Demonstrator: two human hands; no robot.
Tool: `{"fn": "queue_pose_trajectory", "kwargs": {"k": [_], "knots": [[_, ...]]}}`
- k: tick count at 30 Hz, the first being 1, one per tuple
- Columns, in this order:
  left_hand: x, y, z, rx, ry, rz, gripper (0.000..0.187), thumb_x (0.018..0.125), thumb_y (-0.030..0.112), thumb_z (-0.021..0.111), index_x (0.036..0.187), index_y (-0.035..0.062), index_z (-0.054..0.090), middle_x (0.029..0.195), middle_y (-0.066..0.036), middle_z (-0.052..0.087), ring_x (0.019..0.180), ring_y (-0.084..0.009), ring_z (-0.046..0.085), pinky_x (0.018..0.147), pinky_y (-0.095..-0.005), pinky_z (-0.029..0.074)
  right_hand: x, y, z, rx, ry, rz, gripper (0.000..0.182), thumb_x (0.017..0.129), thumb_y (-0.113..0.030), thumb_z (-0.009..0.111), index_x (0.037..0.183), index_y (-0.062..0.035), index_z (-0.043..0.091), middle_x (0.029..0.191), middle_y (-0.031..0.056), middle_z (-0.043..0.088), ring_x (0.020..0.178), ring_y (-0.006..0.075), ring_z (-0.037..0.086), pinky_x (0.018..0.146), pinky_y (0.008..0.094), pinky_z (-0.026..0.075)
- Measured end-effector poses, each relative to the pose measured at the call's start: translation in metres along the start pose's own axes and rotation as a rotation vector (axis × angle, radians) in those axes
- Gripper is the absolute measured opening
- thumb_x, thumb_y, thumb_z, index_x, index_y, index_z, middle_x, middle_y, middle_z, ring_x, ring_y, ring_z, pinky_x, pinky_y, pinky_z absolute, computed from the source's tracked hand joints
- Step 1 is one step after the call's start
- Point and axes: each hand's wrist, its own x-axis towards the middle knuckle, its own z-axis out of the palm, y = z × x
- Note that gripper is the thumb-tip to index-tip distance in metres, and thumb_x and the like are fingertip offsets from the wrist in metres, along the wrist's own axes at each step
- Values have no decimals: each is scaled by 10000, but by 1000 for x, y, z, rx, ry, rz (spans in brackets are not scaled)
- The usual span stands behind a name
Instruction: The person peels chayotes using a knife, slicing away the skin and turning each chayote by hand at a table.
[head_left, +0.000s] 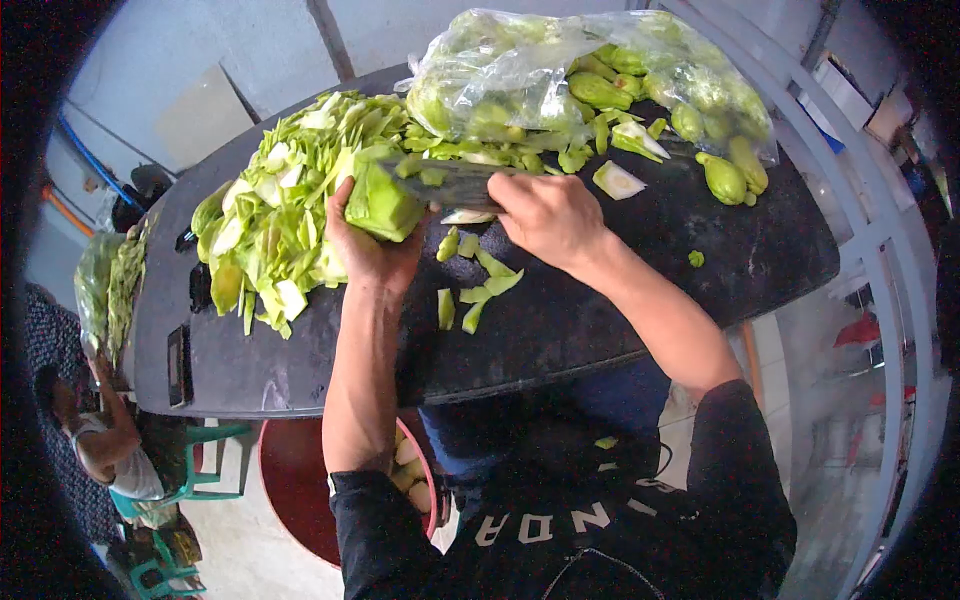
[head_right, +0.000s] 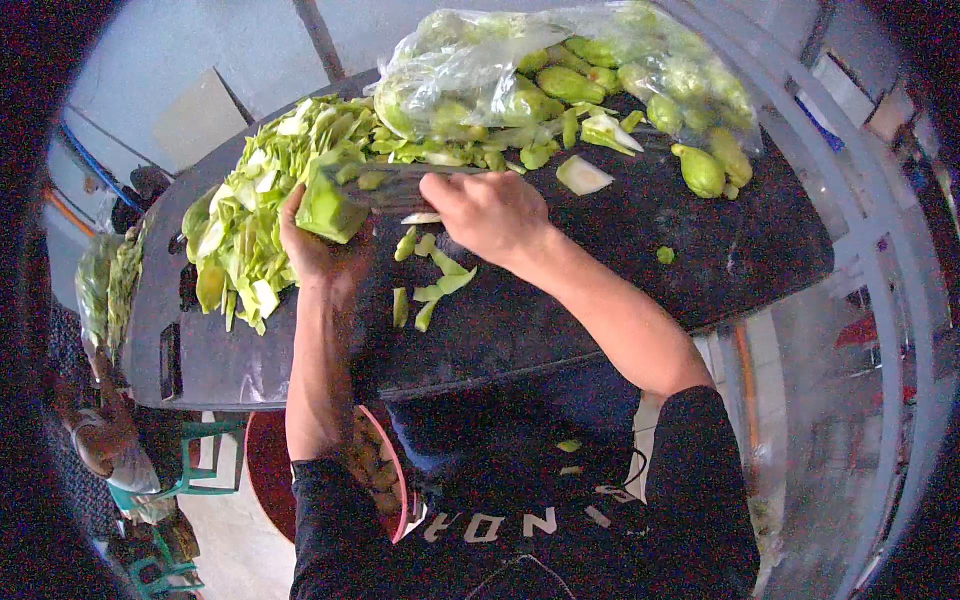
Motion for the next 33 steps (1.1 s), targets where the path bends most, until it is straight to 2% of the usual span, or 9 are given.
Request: {"fn": "queue_pose_trajectory", "kwargs": {"k": [8,10,14,18,24,27,30,32,33], "knots": [[-4,0,-1,12,93,36,505,901,455,472,1227,84,577,1127,-121,640,1024,-317,617,911,-493,494,7,-15,-10,78,35,-77,134,730,-76,623,783,-104,503,589,36,563,553,245,645,463,395,522],[-1,2,-7,1,-151,-44,510,899,456,477,1216,71,581,1108,-134,649,1008,-327,624,936,-484,486,8,-22,-13,74,33,-87,131,722,-68,617,769,-102,500,599,29,565,551,240,642,452,388,517],[4,-2,-9,12,-73,11,505,898,449,484,1220,70,574,1119,-126,651,992,-308,626,840,-464,521,5,-5,-2,11,14,17,93,786,-89,605,787,-108,514,600,51,589,562,259,659,457,396,522],[-1,-1,-9,7,-281,-80,487,894,451,486,1207,90,582,1160,-116,633,1006,-291,612,778,-466,516,3,4,-4,5,6,54,91,815,-100,598,791,-110,511,602,64,598,562,272,661,463,415,527],[-7,1,-3,82,-117,-64,565,891,474,428,1218,35,564,1097,-152,650,979,-304,628,852,-488,502,8,-17,-13,112,2,-63,104,774,-98,608,776,-116,506,617,68,611,574,274,663,482,402,529],[-3,-1,-7,64,-348,-127,580,889,458,423,1230,4,540,1056,-176,646,949,-339,631,801,-480,507,0,16,5,-51,-73,194,58,841,-139,564,878,-110,531,686,134,662,613,362,672,514,479,544],[-2,-4,-5,92,-589,-197,597,888,468,418,1238,-3,530,1052,-188,639,938,-346,633,771,-458,509,-7,33,3,-152,-176,323,217,768,-88,670,910,-84,505,713,119,658,652,369,652,546,479,524],[-7,-5,1,53,-584,-185,574,911,448,421,1258,3,526,1083,-181,636,961,-339,632,802,-439,516,-6,30,-2,-88,-142,319,185,792,-106,644,915,-92,507,698,131,660,654,367,661,544,482,532],[-8,-4,7,-38,-356,-139,536,928,413,430,1270,12,526,1121,-175,627,988,-343,618,838,-444,511,-2,26,-4,-23,-103,313,153,816,-125,618,920,-100,509,683,144,662,656,366,671,542,486,541]]}}
